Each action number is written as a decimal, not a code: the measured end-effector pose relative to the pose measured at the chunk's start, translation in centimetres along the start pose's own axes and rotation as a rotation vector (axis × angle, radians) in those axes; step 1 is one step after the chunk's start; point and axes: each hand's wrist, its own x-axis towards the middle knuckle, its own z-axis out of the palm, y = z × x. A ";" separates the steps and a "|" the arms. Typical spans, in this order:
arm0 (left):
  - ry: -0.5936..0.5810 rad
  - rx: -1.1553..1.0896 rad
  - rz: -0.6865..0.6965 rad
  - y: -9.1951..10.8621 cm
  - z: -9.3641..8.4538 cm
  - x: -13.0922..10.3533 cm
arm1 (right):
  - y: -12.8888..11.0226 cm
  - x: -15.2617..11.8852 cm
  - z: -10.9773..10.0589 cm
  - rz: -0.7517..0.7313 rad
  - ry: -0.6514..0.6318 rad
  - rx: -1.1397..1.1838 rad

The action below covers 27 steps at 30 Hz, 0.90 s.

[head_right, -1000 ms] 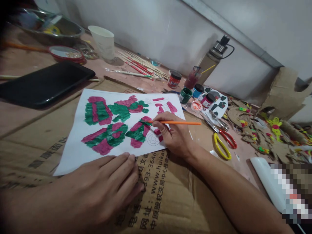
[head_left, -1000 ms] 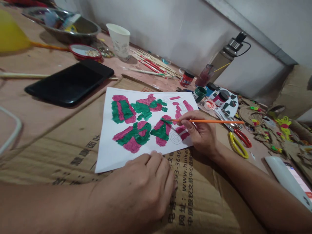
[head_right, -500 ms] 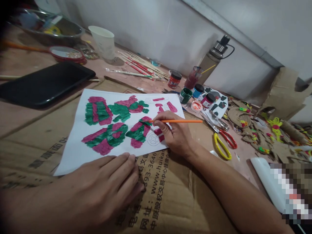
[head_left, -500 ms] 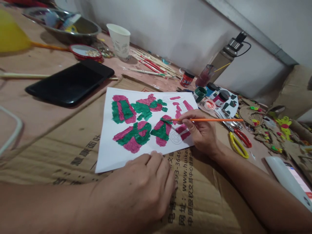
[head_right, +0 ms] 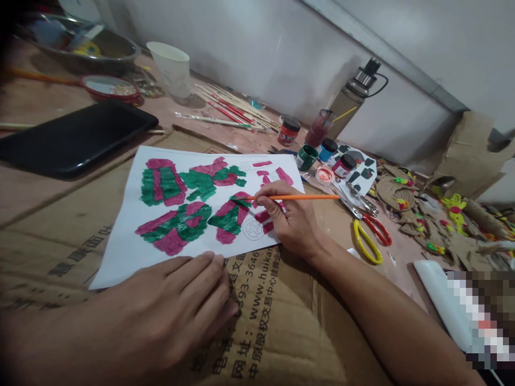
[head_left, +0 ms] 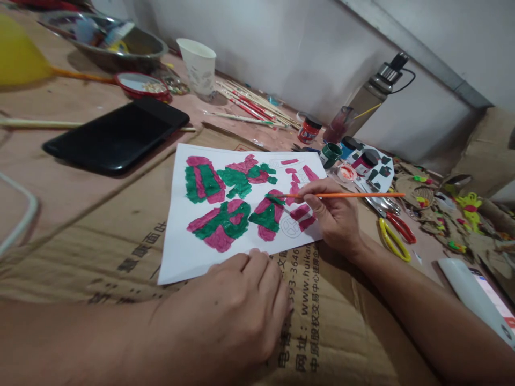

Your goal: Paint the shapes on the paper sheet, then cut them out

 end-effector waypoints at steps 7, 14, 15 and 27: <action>0.016 0.010 -0.007 0.2 0.3 -0.2 | 0.1 0.0 0.4 0.021 -0.009 0.003; -0.004 -0.041 -0.027 0.1 0.9 -0.8 | -0.6 -0.2 -0.6 0.001 0.111 -0.016; -0.005 -0.043 -0.027 0.0 0.9 -0.8 | -0.9 -0.4 -0.9 0.011 0.141 -0.018; -0.004 -0.015 0.026 -0.4 0.5 -0.3 | -5.0 -4.8 -2.9 0.067 0.116 -0.135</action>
